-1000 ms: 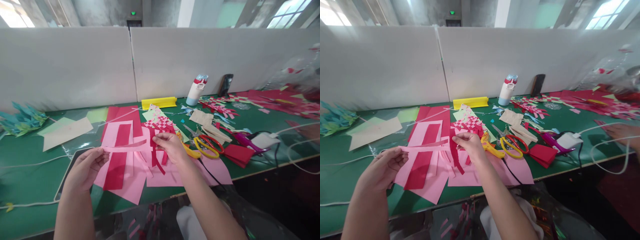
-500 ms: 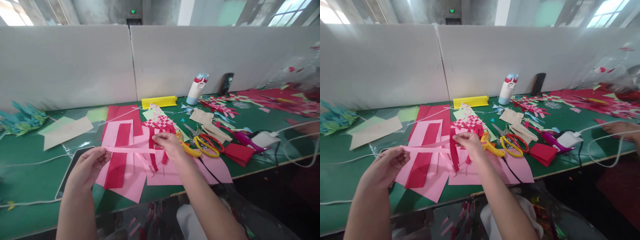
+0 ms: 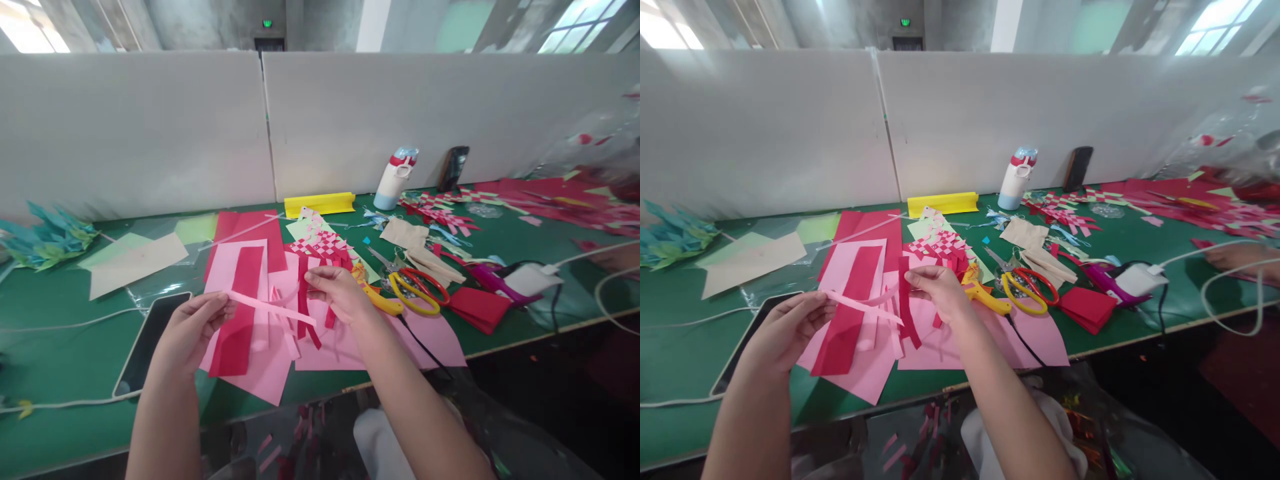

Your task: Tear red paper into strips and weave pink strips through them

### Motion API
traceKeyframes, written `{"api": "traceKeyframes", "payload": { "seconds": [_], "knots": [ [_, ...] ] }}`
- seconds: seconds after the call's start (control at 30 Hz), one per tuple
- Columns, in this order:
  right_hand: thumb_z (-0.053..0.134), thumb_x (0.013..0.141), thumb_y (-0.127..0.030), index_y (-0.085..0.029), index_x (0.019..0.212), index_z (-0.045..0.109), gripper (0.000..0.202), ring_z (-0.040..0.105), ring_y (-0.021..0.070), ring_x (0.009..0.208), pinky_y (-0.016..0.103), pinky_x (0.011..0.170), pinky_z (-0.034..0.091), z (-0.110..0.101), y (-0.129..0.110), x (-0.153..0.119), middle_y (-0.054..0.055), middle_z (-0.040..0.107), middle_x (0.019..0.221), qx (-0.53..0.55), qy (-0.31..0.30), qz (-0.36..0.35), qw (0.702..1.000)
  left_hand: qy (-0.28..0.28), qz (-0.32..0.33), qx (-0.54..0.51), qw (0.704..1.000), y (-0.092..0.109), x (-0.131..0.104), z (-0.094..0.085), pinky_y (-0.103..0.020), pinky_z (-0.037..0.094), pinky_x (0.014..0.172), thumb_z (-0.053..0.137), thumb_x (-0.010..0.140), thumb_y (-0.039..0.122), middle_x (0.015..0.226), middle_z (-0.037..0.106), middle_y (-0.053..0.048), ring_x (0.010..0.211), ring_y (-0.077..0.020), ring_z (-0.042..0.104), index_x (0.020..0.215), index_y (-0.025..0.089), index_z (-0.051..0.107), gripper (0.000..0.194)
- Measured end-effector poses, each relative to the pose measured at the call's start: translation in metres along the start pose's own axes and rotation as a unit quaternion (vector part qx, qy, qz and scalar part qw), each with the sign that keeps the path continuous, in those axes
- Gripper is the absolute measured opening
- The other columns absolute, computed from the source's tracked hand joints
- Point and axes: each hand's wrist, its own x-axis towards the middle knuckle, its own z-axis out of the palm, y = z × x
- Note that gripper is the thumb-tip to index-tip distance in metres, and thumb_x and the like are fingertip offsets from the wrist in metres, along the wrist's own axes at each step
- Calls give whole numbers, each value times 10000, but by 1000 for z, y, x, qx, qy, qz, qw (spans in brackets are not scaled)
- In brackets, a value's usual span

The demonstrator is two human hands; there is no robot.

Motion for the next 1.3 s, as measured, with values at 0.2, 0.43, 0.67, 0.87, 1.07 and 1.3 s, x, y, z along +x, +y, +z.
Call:
{"api": "traceKeyframes", "payload": {
  "seconds": [0.2, 0.43, 0.67, 0.87, 1.07, 1.3],
  "knots": [
    [856, 508, -300, -189, 689, 728, 248, 620, 107, 681, 249, 666, 518, 0, -1, -2, 3, 689, 710, -20, -7, -8, 1000, 61, 21, 1, 998, -3, 3, 6, -189, 565, 646, 829, 545, 238, 663, 728, -60, 624, -128, 675, 713, 126, 738, 221],
    [846, 503, -319, -206, 685, 728, 245, 540, 76, 580, 231, 590, 436, 1, -1, -2, -9, 673, 669, -45, -1, -19, 999, 97, 47, 14, 994, -5, 3, 7, -199, 562, 652, 804, 589, 244, 671, 732, -62, 627, -132, 680, 711, 132, 722, 185],
    [827, 545, -329, -206, 748, 706, 266, 568, 77, 614, 207, 579, 443, 1, 3, 0, -20, 658, 707, -58, 8, -21, 998, 124, 53, 15, 991, -5, 3, 11, -208, 564, 643, 810, 566, 244, 640, 717, -49, 601, -129, 671, 696, 124, 709, 203],
    [728, 674, -420, -209, 861, 597, 311, 628, 127, 553, 237, 487, 500, 7, 11, -1, -39, 615, 647, -46, -28, -43, 998, 117, 45, 3, 992, -6, 4, 13, -186, 561, 626, 789, 591, 224, 628, 709, -42, 599, -115, 666, 700, 122, 701, 173],
    [680, 692, -312, -185, 966, 589, 316, 504, 69, 438, 165, 341, 297, 9, 12, -1, -57, 578, 581, -88, -30, -42, 995, 56, -13, -4, 998, -7, 5, 10, -180, 564, 584, 794, 587, 162, 622, 705, -69, 588, -135, 678, 698, 103, 691, 162],
    [637, 704, -154, -176, 1057, 514, 375, 629, 118, 647, 223, 544, 440, 11, 11, -4, 47, 726, 780, -87, -44, -28, 995, 49, -19, -49, 997, -6, 5, 11, -158, 561, 580, 731, 667, 123, 648, 708, -65, 573, -107, 668, 701, 100, 670, 74]
  ]
}}
